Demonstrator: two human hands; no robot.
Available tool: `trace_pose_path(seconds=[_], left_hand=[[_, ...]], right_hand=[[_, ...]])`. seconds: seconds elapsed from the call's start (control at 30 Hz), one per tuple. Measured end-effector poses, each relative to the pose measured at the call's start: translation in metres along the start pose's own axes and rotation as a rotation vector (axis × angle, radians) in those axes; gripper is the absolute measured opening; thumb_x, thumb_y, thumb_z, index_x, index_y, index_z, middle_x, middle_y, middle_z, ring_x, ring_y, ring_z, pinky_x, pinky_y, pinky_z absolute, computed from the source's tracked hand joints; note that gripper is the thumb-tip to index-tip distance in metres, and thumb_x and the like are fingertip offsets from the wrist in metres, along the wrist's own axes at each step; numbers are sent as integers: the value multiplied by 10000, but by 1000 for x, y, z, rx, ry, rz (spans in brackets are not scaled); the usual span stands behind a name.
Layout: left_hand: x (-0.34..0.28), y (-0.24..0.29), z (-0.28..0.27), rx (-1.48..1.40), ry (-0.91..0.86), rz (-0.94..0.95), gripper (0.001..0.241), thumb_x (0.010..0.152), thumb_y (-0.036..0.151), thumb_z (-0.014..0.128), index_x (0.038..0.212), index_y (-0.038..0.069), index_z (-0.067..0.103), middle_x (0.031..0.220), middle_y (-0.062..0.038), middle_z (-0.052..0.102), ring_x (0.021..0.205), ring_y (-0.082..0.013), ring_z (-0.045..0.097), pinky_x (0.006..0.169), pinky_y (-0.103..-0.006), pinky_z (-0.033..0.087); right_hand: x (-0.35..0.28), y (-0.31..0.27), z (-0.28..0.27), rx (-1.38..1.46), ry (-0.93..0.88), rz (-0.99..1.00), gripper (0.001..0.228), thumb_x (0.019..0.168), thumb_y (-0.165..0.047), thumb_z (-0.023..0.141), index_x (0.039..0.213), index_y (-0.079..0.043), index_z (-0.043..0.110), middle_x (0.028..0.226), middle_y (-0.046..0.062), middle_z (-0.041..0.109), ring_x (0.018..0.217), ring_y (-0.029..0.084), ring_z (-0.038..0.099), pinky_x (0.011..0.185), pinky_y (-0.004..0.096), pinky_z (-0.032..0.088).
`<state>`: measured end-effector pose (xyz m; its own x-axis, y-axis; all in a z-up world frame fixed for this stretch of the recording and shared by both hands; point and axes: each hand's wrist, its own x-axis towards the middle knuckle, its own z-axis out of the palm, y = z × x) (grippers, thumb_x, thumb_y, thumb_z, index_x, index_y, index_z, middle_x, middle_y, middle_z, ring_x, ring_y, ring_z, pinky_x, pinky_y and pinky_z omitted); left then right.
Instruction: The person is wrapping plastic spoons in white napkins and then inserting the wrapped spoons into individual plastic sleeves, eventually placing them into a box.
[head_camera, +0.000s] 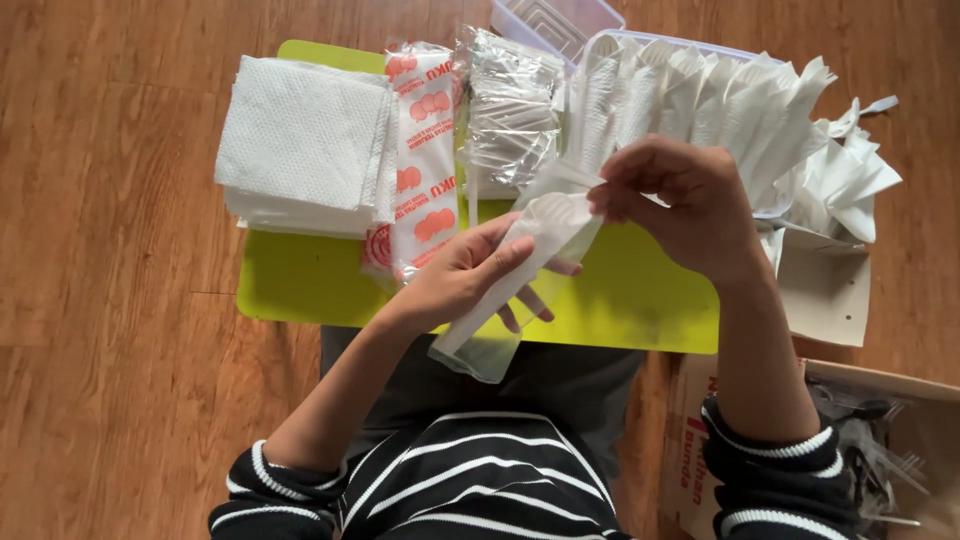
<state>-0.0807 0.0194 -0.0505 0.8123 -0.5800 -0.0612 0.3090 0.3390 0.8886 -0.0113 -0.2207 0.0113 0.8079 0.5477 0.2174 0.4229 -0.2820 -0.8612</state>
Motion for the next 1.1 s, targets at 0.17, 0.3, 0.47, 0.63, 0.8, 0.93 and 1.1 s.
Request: trace_pose_path(seconds=[0.17, 0.3, 0.47, 0.63, 0.8, 0.93, 1.1], left_hand=[[8, -7, -10, -30, -38, 10, 454, 1038, 371, 478, 1344, 37, 502, 1270, -197, 724, 820, -310, 793, 572, -297, 622], [21, -6, -27, 5, -43, 74, 435, 1052, 312, 496, 1386, 34, 493, 1271, -184, 723, 856, -267, 792, 597, -315, 660], [35, 15, -39, 177, -45, 127, 484, 1043, 371, 485, 1418, 64, 485, 1280, -125, 725, 899, -231, 793, 648, -297, 655], [45, 20, -43, 204, -22, 110, 462, 1030, 389, 494, 1372, 80, 521, 1271, -93, 734, 937, -249, 792, 706, -299, 630], [43, 12, -42, 308, -41, 90, 542, 1007, 424, 493, 1406, 58, 510, 1270, -122, 736, 899, -222, 802, 646, -272, 642], [42, -5, -42, 291, -24, 73, 539, 1006, 415, 501, 1415, 64, 510, 1264, -116, 740, 916, -224, 802, 645, -284, 650], [38, -21, -40, 228, -4, 31, 507, 1020, 384, 512, 1448, 115, 487, 1213, -92, 761, 927, -203, 792, 661, -266, 620]], right_hand=[[2, 14, -17, 141, 21, -37, 159, 965, 109, 695, 1101, 89, 615, 921, 184, 703, 835, 224, 735, 811, 296, 656], [15, -13, -52, -180, 87, -46, 118, 1048, 207, 730, 1111, 125, 673, 973, 201, 701, 853, 227, 701, 844, 275, 615], [40, -35, -99, -601, -108, -230, 65, 1129, 153, 762, 1189, 133, 749, 1092, 225, 720, 929, 259, 674, 884, 335, 577], [52, -32, -114, -671, -192, -122, 117, 1115, 121, 706, 1199, 59, 759, 1100, 155, 736, 927, 204, 660, 897, 311, 556], [53, -13, -121, -672, -250, -6, 191, 1125, 104, 635, 1238, -9, 739, 1085, 78, 729, 927, 167, 648, 872, 281, 523], [61, -19, -90, -787, -375, -35, 115, 1062, -30, 648, 1096, -54, 756, 1054, 85, 718, 654, 219, 625, 612, 335, 503], [64, -10, -62, -728, -507, 164, 189, 1030, -176, 613, 1101, -124, 780, 1036, 47, 735, 774, 246, 686, 698, 379, 516]])
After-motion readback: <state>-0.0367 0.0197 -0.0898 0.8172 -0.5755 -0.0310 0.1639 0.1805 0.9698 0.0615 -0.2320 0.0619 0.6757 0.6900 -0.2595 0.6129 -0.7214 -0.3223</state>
